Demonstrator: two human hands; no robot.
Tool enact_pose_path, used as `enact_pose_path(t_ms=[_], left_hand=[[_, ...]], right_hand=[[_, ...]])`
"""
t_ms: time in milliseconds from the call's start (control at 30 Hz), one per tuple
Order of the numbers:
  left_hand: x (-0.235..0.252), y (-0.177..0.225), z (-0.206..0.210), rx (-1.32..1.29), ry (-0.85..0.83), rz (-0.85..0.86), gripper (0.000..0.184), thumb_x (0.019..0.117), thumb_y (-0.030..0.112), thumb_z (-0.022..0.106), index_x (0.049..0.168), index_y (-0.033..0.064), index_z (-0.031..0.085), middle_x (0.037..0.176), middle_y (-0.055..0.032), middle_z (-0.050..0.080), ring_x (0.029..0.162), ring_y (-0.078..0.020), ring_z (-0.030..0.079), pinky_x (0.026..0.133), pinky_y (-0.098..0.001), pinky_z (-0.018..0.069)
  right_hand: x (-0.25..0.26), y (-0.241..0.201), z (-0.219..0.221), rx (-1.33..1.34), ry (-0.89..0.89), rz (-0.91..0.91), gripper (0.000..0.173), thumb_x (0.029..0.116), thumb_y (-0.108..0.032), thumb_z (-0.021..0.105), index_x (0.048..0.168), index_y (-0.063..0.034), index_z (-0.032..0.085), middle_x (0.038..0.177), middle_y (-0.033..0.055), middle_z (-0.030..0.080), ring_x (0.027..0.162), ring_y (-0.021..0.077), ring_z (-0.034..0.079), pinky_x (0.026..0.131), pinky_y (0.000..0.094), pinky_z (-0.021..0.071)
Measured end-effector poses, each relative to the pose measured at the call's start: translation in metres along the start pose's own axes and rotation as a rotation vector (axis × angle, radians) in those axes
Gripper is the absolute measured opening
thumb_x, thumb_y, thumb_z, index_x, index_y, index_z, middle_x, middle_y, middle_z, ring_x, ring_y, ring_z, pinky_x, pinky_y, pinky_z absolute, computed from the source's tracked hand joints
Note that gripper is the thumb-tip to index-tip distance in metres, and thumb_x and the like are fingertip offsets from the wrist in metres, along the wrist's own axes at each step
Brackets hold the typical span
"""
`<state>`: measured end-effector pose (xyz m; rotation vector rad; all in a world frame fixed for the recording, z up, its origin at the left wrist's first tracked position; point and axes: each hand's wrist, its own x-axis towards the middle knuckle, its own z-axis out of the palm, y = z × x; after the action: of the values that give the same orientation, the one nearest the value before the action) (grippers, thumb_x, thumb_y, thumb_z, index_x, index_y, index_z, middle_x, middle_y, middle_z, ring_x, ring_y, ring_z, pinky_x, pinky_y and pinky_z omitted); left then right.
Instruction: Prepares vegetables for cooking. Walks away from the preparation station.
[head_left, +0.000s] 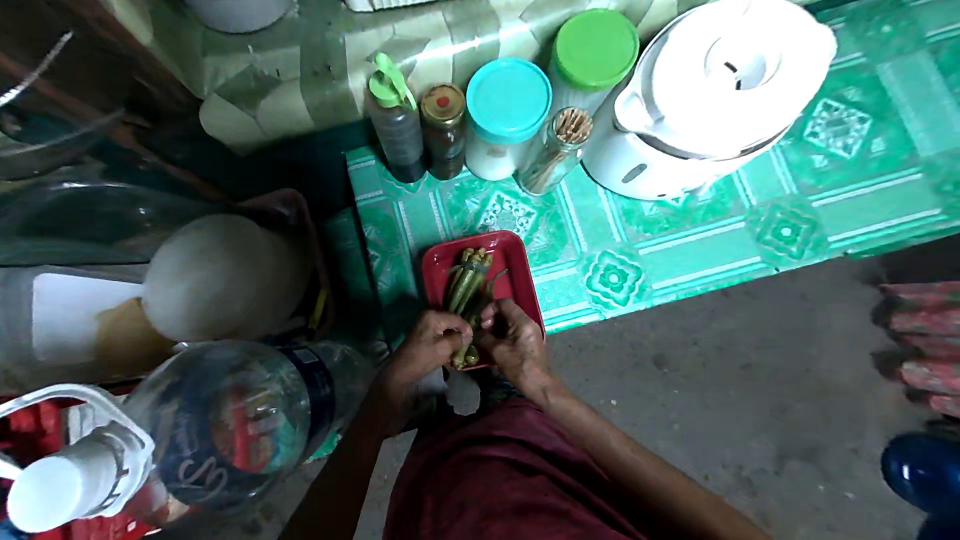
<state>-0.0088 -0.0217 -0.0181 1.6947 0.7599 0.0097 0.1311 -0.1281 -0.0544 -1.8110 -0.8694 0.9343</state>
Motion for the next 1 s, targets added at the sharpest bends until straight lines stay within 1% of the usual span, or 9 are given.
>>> enact_pose_path(t_ms=[67, 133, 300, 433, 533, 633, 733, 867, 1000], left_hand=[[0.008, 0.008, -0.004, -0.121, -0.04, -0.162, 0.014, 0.0993, -0.002, 0.057, 0.099, -0.0045, 0.071, 0.073, -0.0038, 0.058, 0.055, -0.0038, 0.041, 0.051, -0.0184, 0.0335], [0.012, 0.011, -0.006, -0.247, -0.069, -0.306, 0.015, 0.101, -0.001, 0.054, 0.096, -0.0025, 0.069, 0.06, 0.0013, 0.046, 0.045, -0.0013, 0.031, 0.041, -0.0151, 0.0241], [0.02, 0.018, 0.002, -0.452, 0.01, -0.567, 0.014, 0.1003, -0.002, 0.048, 0.097, -0.0011, 0.062, 0.061, 0.0035, 0.039, 0.041, -0.001, 0.026, 0.037, -0.0139, 0.0218], [0.023, 0.011, 0.008, -0.543, 0.077, -0.705, 0.012, 0.1003, 0.0, 0.05, 0.096, 0.0007, 0.061, 0.062, 0.0028, 0.043, 0.04, -0.0016, 0.028, 0.036, -0.0147, 0.0237], [0.017, 0.014, 0.008, -0.603, 0.111, -0.747, 0.011, 0.1017, 0.001, 0.049, 0.096, 0.0016, 0.059, 0.064, 0.0018, 0.045, 0.042, -0.0025, 0.03, 0.037, -0.0157, 0.0252], [0.008, 0.027, 0.005, -0.658, 0.178, -0.763, 0.013, 0.1021, 0.002, 0.05, 0.093, 0.0021, 0.06, 0.063, 0.0018, 0.046, 0.041, -0.0023, 0.029, 0.036, -0.0154, 0.0245], [0.002, 0.031, 0.003, -0.655, 0.218, -0.741, 0.013, 0.1022, 0.003, 0.052, 0.092, 0.0026, 0.061, 0.063, 0.0022, 0.047, 0.04, -0.0019, 0.029, 0.036, -0.0148, 0.0254], [-0.01, 0.001, 0.003, -0.509, 0.108, -0.483, 0.009, 0.1016, 0.008, 0.057, 0.101, 0.0034, 0.064, 0.067, 0.002, 0.051, 0.042, -0.0005, 0.034, 0.037, -0.0138, 0.0303], [-0.01, -0.007, -0.001, -0.235, 0.116, -0.215, 0.009, 0.0993, -0.001, 0.059, 0.096, -0.0044, 0.066, 0.072, -0.0041, 0.057, 0.049, -0.0037, 0.043, 0.044, -0.0166, 0.0364]], right_hand=[[-0.001, 0.001, 0.0, 0.003, -0.009, -0.04, 0.009, 0.085, 0.007, 0.069, 0.092, 0.0019, 0.065, 0.093, 0.0149, 0.062, 0.083, 0.0213, 0.061, 0.072, 0.0357, 0.0525], [-0.001, 0.002, 0.001, -0.007, -0.021, -0.089, 0.006, 0.0845, 0.008, 0.068, 0.084, 0.0017, 0.067, 0.091, 0.0143, 0.062, 0.086, 0.0208, 0.061, 0.075, 0.034, 0.0514], [0.001, 0.008, 0.001, -0.055, -0.062, -0.179, 0.005, 0.0848, 0.009, 0.068, 0.087, 0.0044, 0.069, 0.095, 0.0176, 0.065, 0.086, 0.0239, 0.065, 0.076, 0.0355, 0.0548], [-0.003, 0.008, 0.001, -0.072, -0.176, -0.152, 0.009, 0.0847, 0.002, 0.072, 0.091, 0.0055, 0.067, 0.1, 0.0195, 0.064, 0.087, 0.0247, 0.065, 0.076, 0.0366, 0.0555], [-0.008, 0.0, 0.006, -0.075, -0.13, -0.19, 0.006, 0.0864, 0.003, 0.069, 0.084, 0.0051, 0.065, 0.095, 0.0183, 0.063, 0.086, 0.0239, 0.063, 0.076, 0.0347, 0.0541], [-0.011, -0.011, 0.01, -0.065, -0.072, -0.267, 0.007, 0.0864, 0.003, 0.067, 0.08, 0.0037, 0.065, 0.09, 0.0159, 0.063, 0.083, 0.0201, 0.064, 0.074, 0.0289, 0.0539], [-0.01, -0.016, 0.011, -0.064, -0.07, -0.297, 0.008, 0.0869, 0.004, 0.064, 0.079, 0.0037, 0.067, 0.089, 0.0155, 0.063, 0.083, 0.0201, 0.064, 0.073, 0.0286, 0.0536], [-0.005, -0.005, 0.012, -0.038, -0.105, -0.279, 0.011, 0.0887, 0.005, 0.06, 0.082, 0.005, 0.068, 0.09, 0.0157, 0.064, 0.085, 0.0211, 0.064, 0.075, 0.0319, 0.0543], [-0.002, 0.004, 0.003, -0.001, -0.13, -0.3, 0.012, 0.0885, 0.006, 0.058, 0.086, 0.0041, 0.07, 0.092, 0.0131, 0.066, 0.087, 0.0174, 0.064, 0.078, 0.0298, 0.054]])
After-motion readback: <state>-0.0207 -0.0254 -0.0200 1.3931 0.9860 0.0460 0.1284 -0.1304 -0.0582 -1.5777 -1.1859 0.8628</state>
